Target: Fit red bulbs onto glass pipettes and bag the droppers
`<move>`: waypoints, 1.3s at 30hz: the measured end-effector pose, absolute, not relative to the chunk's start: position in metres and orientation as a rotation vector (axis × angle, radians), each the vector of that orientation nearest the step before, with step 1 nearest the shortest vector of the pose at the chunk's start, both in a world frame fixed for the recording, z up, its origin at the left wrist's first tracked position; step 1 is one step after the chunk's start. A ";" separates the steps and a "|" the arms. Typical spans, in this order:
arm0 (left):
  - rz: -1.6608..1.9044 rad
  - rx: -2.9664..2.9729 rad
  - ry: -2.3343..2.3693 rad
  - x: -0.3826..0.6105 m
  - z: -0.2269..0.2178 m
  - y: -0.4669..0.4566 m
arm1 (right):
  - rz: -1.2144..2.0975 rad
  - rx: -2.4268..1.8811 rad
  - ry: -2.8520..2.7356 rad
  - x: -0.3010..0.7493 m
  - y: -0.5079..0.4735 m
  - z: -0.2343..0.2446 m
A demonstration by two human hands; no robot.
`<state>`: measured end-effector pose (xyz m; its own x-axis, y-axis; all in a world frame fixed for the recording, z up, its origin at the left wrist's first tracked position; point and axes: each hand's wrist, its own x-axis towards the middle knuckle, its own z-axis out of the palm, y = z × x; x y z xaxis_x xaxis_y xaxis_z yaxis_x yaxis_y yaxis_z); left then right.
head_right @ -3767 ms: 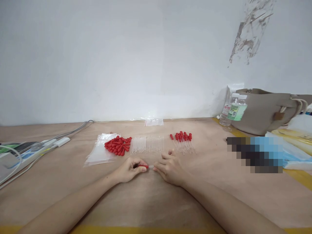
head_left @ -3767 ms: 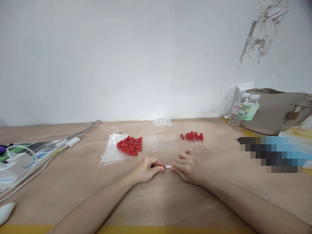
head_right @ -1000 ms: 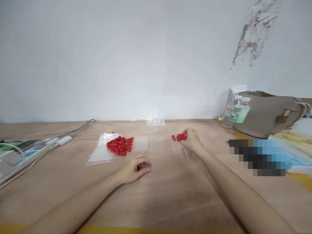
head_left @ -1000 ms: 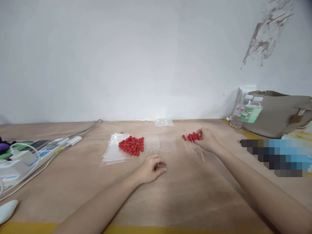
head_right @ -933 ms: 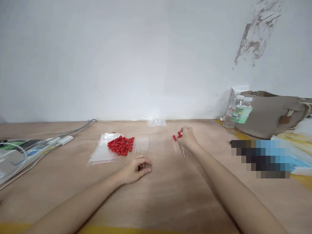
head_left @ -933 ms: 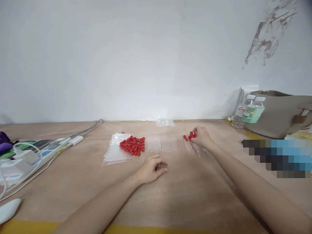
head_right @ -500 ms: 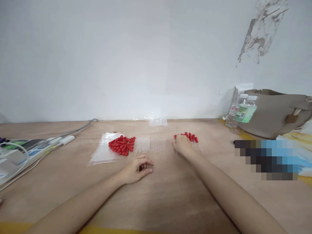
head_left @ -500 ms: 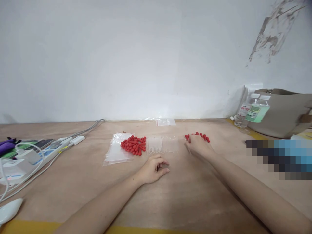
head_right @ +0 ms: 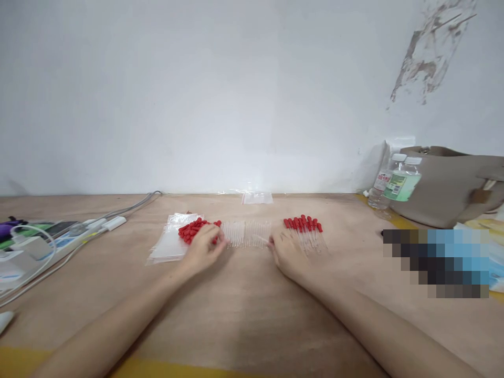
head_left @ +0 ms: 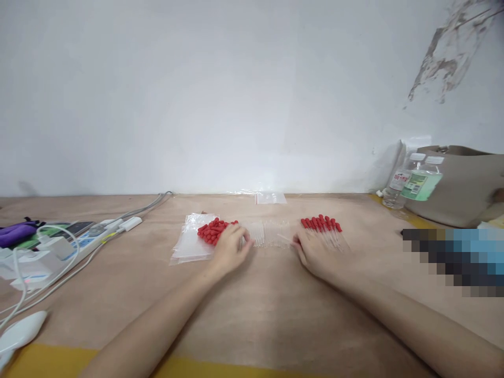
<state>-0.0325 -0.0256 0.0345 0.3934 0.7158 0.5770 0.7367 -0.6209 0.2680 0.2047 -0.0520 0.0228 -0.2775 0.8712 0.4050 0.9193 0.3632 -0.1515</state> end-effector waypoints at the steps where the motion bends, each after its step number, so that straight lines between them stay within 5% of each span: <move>1: -0.984 -2.551 -1.369 -0.041 0.042 -0.015 | -0.112 -1.456 -2.240 0.206 -0.058 0.018; 9: -0.148 -2.636 -1.260 -0.077 0.072 0.065 | 0.095 -1.131 -2.211 0.205 -0.065 -0.011; 17: 0.009 -2.703 -1.317 -0.068 0.069 0.083 | 0.116 -1.097 -2.181 0.207 -0.063 -0.012; 21: -0.065 -2.699 -1.361 -0.071 0.075 0.078 | 0.118 -1.059 -2.158 0.207 -0.061 -0.013; 33: -1.154 -3.088 -1.334 -0.025 0.022 -0.025 | 0.146 -1.075 -2.084 0.204 -0.063 -0.004; 39: -1.224 -3.089 -1.441 -0.010 0.002 -0.036 | 0.165 -1.113 -2.054 0.200 -0.067 0.004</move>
<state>-0.0101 -0.0357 0.0021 0.4859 0.7964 0.3601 0.4840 -0.5882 0.6479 0.1998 -0.0672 0.0044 -0.3136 0.7578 0.5722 0.6567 0.6083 -0.4458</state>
